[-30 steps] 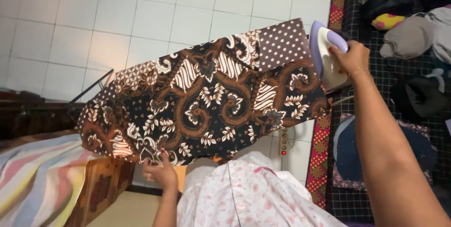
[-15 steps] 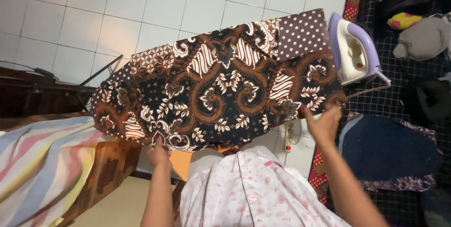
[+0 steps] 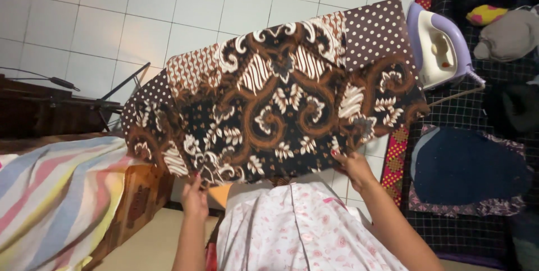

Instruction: The person irons a patterned dress laid out on an ironing board. They repeatedly smooth the fabric with their hands and move the iron across different sections, adjusting the garment as needed.

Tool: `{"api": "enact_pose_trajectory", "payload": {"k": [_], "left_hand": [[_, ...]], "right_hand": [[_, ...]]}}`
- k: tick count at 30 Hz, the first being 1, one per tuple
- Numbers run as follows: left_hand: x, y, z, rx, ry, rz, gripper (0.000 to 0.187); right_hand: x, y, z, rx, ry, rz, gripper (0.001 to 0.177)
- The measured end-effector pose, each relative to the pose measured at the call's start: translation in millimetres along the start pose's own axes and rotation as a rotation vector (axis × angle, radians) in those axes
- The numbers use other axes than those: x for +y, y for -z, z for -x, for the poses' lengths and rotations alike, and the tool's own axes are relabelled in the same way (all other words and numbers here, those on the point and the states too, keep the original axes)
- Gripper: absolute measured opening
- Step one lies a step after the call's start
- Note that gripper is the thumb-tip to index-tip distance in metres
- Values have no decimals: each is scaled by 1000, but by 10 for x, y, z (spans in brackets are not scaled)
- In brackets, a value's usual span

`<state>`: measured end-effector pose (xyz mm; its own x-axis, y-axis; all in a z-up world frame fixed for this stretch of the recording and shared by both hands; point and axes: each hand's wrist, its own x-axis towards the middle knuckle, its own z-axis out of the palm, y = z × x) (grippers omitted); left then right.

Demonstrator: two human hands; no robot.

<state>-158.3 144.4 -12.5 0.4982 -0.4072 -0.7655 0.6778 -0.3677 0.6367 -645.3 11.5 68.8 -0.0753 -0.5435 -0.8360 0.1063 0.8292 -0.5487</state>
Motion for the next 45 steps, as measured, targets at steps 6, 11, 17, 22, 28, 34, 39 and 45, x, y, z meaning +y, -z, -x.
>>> {"api": "enact_pose_trajectory", "payload": {"k": [6, 11, 17, 22, 28, 34, 39, 45], "left_hand": [[-389, 496, 325, 35, 78, -123, 19], [-484, 591, 328, 117, 136, -279, 24], [-447, 362, 317, 533, -108, -964, 54], [161, -654, 709, 576, -970, -1118, 63], [484, -2481, 1273, -254, -805, -1214, 56], [-215, -3435, 1425, -772, -1453, -1588, 69], [-335, -3439, 1389, -859, -1428, -1643, 66], [-300, -3419, 1396, -951, -1495, -1683, 60]], "right_hand": [[815, 345, 53, 96, -213, 164, 33], [1172, 395, -158, 151, -337, 389, 39], [1134, 345, -155, 391, -100, 613, 77], [253, 412, 97, 975, 716, 966, 44], [-1371, 113, -249, 502, 934, 612, 28], [-2228, -501, -813, 548, 596, 765, 43], [-2532, -429, -1135, 425, 536, 830, 30], [-2511, -326, -1310, 437, 716, 880, 21]]}}
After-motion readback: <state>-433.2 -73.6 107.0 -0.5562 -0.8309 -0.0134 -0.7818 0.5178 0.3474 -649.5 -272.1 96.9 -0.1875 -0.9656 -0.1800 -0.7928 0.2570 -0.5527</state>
